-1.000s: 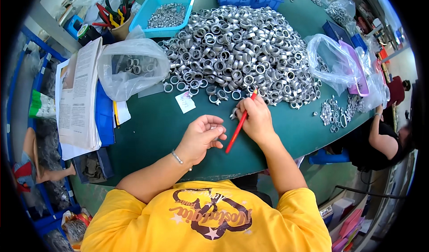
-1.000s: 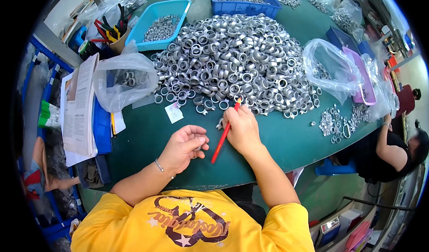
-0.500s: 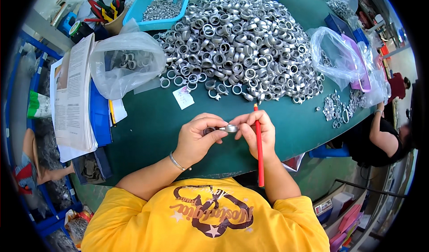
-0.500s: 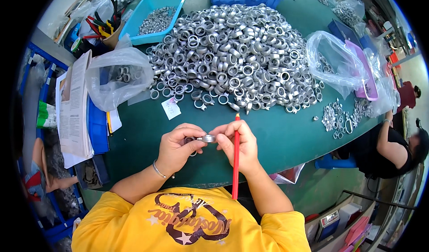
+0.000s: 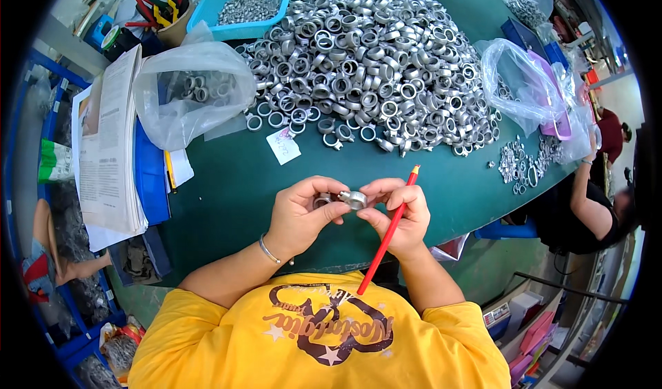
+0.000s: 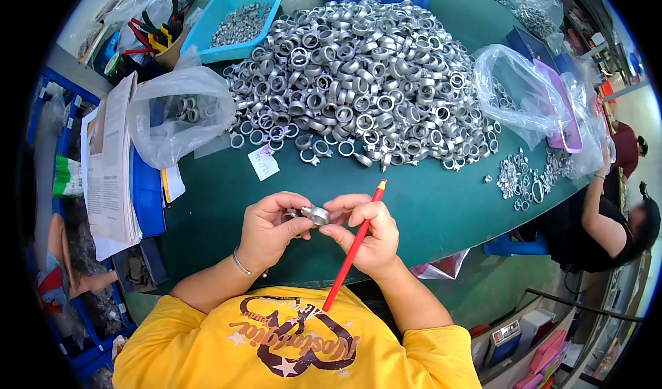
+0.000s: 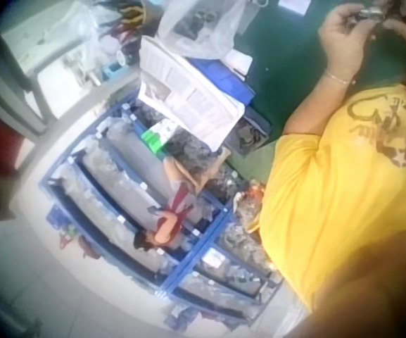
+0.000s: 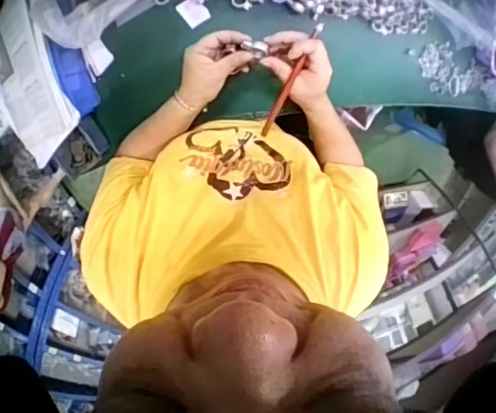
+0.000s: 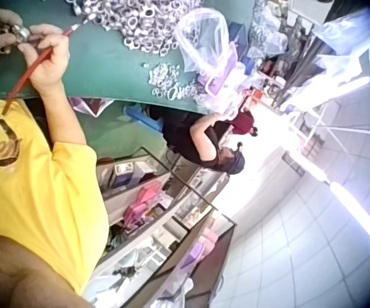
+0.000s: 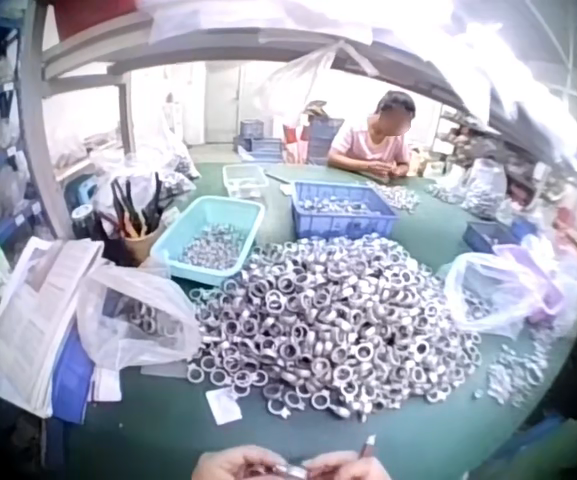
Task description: The person picks up metal rings from a pile and marks them using a red pencil.
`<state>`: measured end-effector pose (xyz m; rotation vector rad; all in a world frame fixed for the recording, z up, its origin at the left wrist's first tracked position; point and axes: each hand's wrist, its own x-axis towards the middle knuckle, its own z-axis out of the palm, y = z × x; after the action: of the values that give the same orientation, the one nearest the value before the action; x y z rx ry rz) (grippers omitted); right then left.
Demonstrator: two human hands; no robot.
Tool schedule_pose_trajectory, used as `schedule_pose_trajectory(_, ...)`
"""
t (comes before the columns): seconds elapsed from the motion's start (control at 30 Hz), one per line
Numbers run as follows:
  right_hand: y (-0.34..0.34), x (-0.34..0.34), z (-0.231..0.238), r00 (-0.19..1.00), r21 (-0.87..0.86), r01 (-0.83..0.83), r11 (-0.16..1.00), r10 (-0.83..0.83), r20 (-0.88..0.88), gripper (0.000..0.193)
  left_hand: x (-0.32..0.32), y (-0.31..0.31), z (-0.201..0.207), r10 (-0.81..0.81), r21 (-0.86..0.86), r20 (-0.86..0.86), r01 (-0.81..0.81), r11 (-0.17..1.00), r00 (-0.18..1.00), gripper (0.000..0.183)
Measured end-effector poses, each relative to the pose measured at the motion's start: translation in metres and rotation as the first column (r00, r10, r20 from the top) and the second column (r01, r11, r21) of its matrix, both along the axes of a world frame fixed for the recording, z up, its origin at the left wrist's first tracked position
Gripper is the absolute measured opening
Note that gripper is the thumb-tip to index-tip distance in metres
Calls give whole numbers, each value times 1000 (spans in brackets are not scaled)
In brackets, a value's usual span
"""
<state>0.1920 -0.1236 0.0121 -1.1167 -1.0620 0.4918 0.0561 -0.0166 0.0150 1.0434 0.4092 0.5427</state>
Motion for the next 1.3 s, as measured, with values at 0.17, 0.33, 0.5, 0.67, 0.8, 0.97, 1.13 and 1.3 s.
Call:
schedule_pose_trajectory(0.17, -1, -1, 1, 1000, 3, 18, 1000, -18, 18, 35, -1, 1, 3, 9, 147, -20, -6, 989, 1000, 20)
schedule_pose_trajectory(0.33, -1, -2, 0, 1000, -13, 12, 1000, -12, 15, 34, -2, -2, 6, 105, 407, 2, -96, 908, 994, 24)
schedule_pose_trajectory(0.5, -2, -4, -5, 996, -62, -24, 998, 18, -89, 32, -4, -3, 7, 102, 452, 13, -96, 887, 995, 27)
schedule_pose_trajectory(0.67, 0, -8, 1, 839, -112, -151, 982, 67, -540, 26, -4, -4, 5, 119, 493, 32, -120, 862, 992, 28)
schedule_pose_trajectory(0.8, 8, -7, -5, 760, -22, -144, 989, 96, -643, 26, -1, 0, 8, 136, 632, 43, -132, 764, 990, 23)
schedule_pose_trajectory(0.97, 13, -13, 4, 998, -96, 16, 995, -21, -58, 31, 1, 4, 6, -126, -390, -108, 74, 918, 986, 27)
schedule_pose_trajectory(1.13, 36, 14, -1, 822, -16, 184, 983, -145, 550, 23, -3, 15, -3, -158, -598, 15, 136, 790, 987, 34)
schedule_pose_trajectory(1.3, 61, 41, -7, 371, -79, 545, 834, -156, 915, 14, -3, 18, -5, -15, -575, -65, -25, 818, 998, 26)
